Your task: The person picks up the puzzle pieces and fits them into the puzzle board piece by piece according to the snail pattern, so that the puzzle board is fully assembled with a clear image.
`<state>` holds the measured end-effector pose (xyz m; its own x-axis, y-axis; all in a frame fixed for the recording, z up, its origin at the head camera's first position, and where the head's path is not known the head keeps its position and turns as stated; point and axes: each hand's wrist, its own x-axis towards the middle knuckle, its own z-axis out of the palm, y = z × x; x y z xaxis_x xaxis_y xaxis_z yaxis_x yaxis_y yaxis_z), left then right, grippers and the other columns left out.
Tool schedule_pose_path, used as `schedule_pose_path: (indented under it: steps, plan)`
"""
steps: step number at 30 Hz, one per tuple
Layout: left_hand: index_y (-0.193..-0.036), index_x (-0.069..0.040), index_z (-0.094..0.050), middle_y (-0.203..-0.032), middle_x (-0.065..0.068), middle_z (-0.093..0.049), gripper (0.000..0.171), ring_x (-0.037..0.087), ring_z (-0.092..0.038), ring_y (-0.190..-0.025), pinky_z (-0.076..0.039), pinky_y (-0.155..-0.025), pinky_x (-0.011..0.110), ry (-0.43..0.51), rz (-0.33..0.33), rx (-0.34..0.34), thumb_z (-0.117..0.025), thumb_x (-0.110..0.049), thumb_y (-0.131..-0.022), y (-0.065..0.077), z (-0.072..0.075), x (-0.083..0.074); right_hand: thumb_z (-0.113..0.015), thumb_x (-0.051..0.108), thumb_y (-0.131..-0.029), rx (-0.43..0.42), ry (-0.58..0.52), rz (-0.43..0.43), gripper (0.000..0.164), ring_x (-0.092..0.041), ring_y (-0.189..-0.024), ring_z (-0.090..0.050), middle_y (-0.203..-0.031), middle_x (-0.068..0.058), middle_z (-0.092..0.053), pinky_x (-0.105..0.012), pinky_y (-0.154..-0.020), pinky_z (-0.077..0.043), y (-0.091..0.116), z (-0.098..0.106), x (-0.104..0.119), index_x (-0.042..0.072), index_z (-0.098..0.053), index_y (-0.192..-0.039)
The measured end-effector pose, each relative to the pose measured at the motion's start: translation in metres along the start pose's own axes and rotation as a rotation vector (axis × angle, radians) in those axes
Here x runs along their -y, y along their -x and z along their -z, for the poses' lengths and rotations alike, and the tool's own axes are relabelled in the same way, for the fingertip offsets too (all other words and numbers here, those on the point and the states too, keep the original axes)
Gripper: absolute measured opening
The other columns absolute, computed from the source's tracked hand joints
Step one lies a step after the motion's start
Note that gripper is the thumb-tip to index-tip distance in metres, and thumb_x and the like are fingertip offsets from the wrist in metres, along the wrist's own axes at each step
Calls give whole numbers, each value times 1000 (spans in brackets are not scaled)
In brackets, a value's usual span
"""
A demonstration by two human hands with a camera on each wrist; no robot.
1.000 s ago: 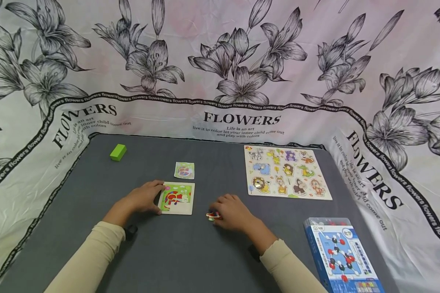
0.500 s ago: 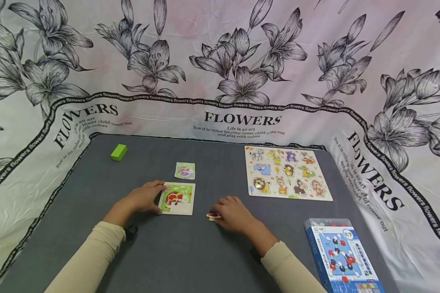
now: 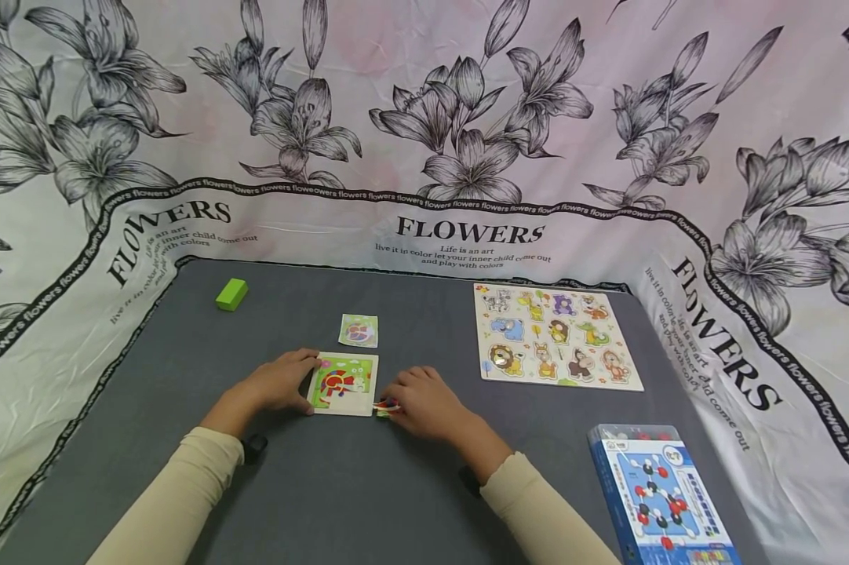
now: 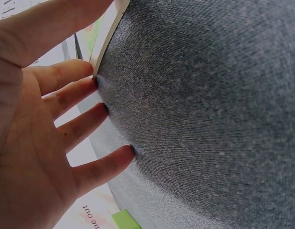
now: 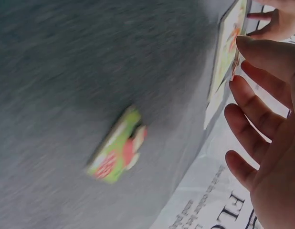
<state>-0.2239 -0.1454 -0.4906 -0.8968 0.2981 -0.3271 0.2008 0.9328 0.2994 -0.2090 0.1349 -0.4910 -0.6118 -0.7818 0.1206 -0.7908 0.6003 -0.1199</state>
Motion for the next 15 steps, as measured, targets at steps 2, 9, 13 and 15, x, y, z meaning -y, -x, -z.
schedule_pose_path:
  steps: [2, 9, 13, 15]
  plan:
    - [-143, -3, -45, -151, 15, -37, 87, 37, -34, -139, -33, -105, 63, 1, 3, 1, -86, -31, -72, 0, 0, 0, -75, 29, -85, 0, 6, 10, 29, -19, -99, -58, -94, 4, -63, -45, -94, -43, -8, 0, 4, 20, -71, -112]
    - [-142, -4, -46, -150, 15, -39, 84, 37, -35, -138, -35, -104, 61, -3, -9, -7, -86, -31, -73, 0, 0, 1, -72, 26, -87, 12, 32, 42, 25, -20, -106, -58, -102, 4, -65, -43, -97, -42, -31, -9, 16, 21, -70, -112]
    - [-141, -4, -47, -149, 15, -40, 83, 37, -36, -137, -37, -102, 61, 2, -28, -13, -86, -30, -72, 2, 1, 1, -71, 25, -88, 0, 49, 39, 23, -19, -105, -59, -102, 4, -66, -41, -96, -43, -41, -15, 24, 22, -71, -111]
    - [-140, -3, -48, -149, 16, -40, 82, 38, -37, -136, -37, -100, 62, 2, -39, -19, -86, -29, -72, 3, 2, 1, -70, 26, -89, -5, 65, 37, 22, -18, -104, -59, -102, 4, -66, -40, -96, -43, -46, -18, 27, 24, -72, -111]
